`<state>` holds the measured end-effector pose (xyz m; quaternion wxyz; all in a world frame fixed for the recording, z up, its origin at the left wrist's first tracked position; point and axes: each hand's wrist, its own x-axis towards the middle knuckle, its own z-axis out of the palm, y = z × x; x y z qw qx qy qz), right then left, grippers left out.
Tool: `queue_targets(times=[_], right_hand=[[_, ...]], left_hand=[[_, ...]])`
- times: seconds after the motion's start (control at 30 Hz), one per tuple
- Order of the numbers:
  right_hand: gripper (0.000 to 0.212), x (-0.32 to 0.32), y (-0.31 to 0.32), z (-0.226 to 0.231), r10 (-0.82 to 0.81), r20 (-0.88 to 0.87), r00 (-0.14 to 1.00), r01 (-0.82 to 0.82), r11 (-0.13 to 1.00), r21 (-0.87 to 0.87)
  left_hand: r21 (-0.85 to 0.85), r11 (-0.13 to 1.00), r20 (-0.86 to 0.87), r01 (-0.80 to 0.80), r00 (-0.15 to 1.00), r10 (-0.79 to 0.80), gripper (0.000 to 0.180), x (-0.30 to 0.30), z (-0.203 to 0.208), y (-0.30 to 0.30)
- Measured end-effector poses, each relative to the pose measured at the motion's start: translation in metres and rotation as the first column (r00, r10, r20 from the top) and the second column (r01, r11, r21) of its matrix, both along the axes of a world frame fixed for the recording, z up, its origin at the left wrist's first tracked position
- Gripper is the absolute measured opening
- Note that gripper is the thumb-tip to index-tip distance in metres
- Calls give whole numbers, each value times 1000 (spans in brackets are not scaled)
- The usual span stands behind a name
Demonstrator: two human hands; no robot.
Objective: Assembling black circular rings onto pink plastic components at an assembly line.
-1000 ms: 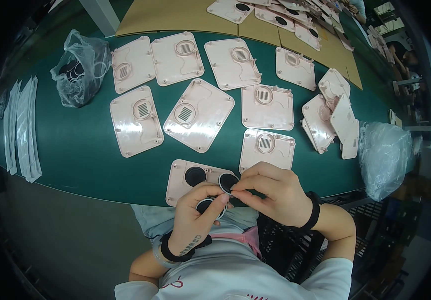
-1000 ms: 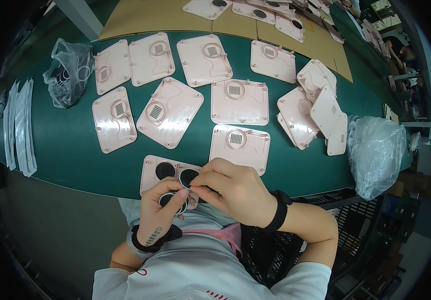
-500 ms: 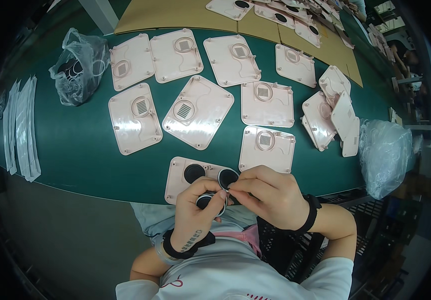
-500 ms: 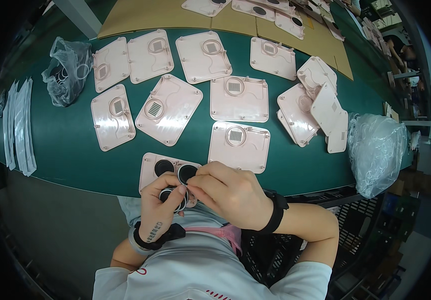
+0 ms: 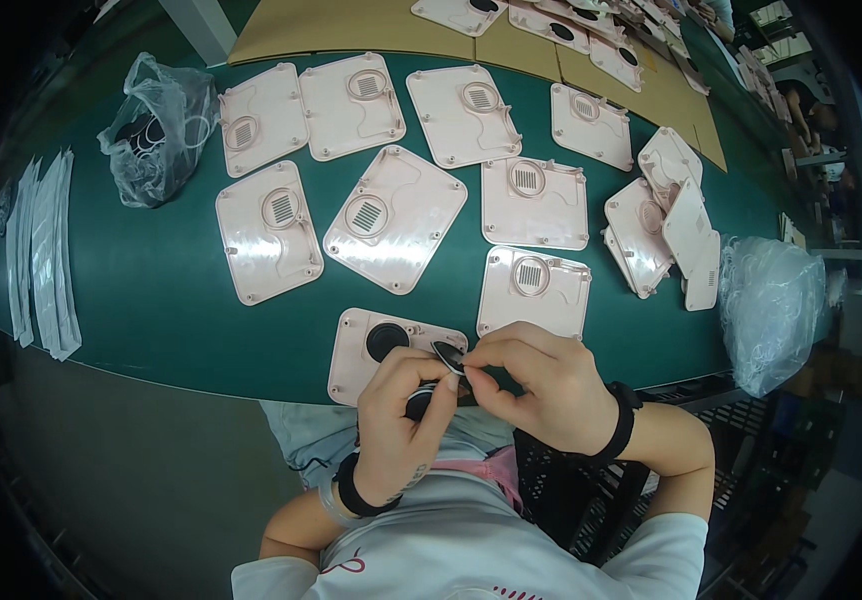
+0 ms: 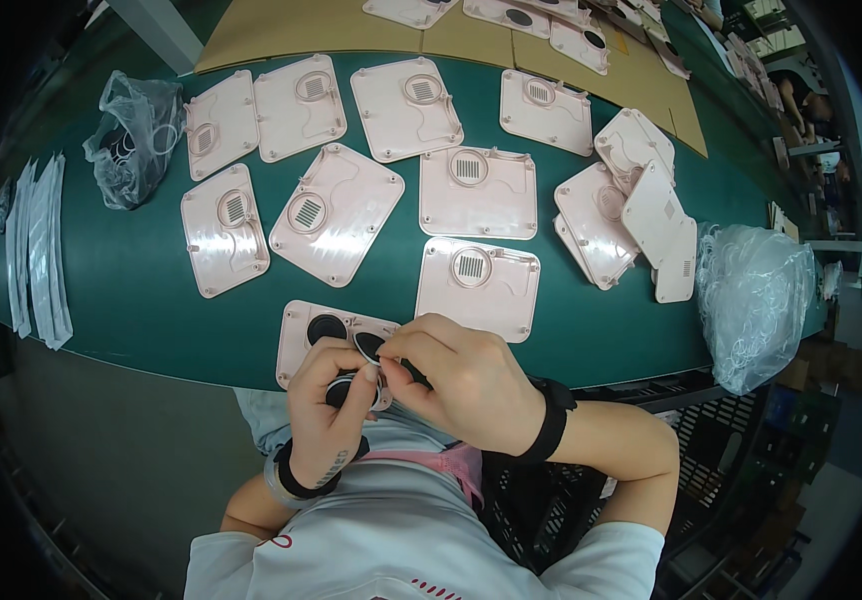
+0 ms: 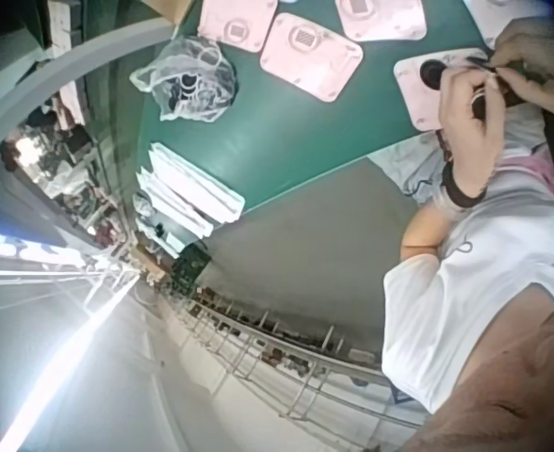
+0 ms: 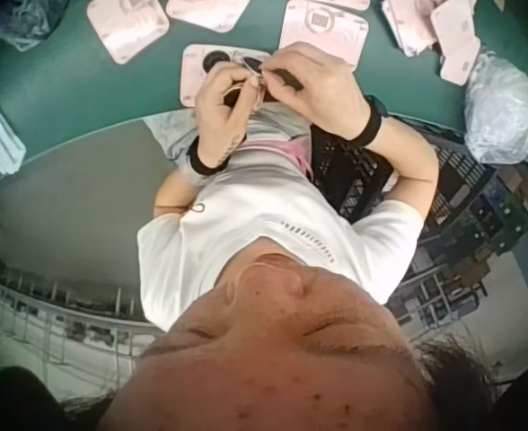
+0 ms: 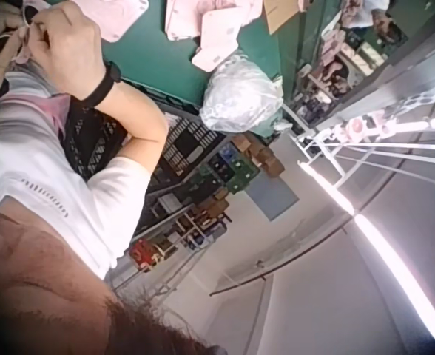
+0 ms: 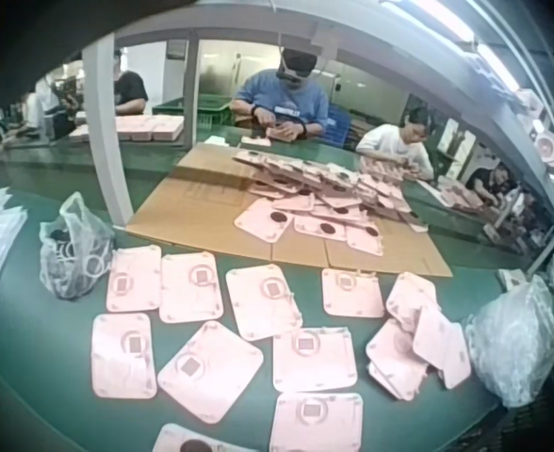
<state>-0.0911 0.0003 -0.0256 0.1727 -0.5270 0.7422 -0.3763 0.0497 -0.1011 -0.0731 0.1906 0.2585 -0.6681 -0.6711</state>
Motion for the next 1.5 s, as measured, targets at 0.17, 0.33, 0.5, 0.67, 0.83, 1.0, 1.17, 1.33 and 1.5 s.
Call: queue_targets(times=[0.17,0.33,0.5,0.67,0.83,1.0,1.17,1.33,1.5], right_hand=[[21,-1,0,-6,23,-49,999,-25,999,-26],[22,1,0,0,-12,64,998,8,999,52],[23,1,0,-5,22,-2,1000,-22,1000,-20],[22,-24,-2,-5,-191,577,794,86,975,205],[29,-23,-10,2,-93,921,377,111,992,55],[33,-25,-3,20,-2,997,-77,-40,999,-1],[24,-46,2,25,329,158,931,-327,944,-38],[19,-59,15,34,59,-55,997,-53,993,103],[16,-89,27,-12,-376,407,832,302,924,235]], left_hand=[[-93,996,13,8,1000,-7,6,0,2,0],[-81,997,-1,-2,1000,2,6,-1,0,-1],[-265,964,-36,-1,999,-9,6,-2,4,-4],[137,990,-23,24,1000,-21,5,2,-1,-5],[255,962,16,94,995,-101,4,3,5,-8],[493,859,28,142,983,-179,5,4,8,-12],[774,613,-19,159,974,-228,9,3,11,-21],[396,873,58,286,941,-334,27,-13,39,-17],[-742,565,293,360,933,-210,42,-43,24,9]])
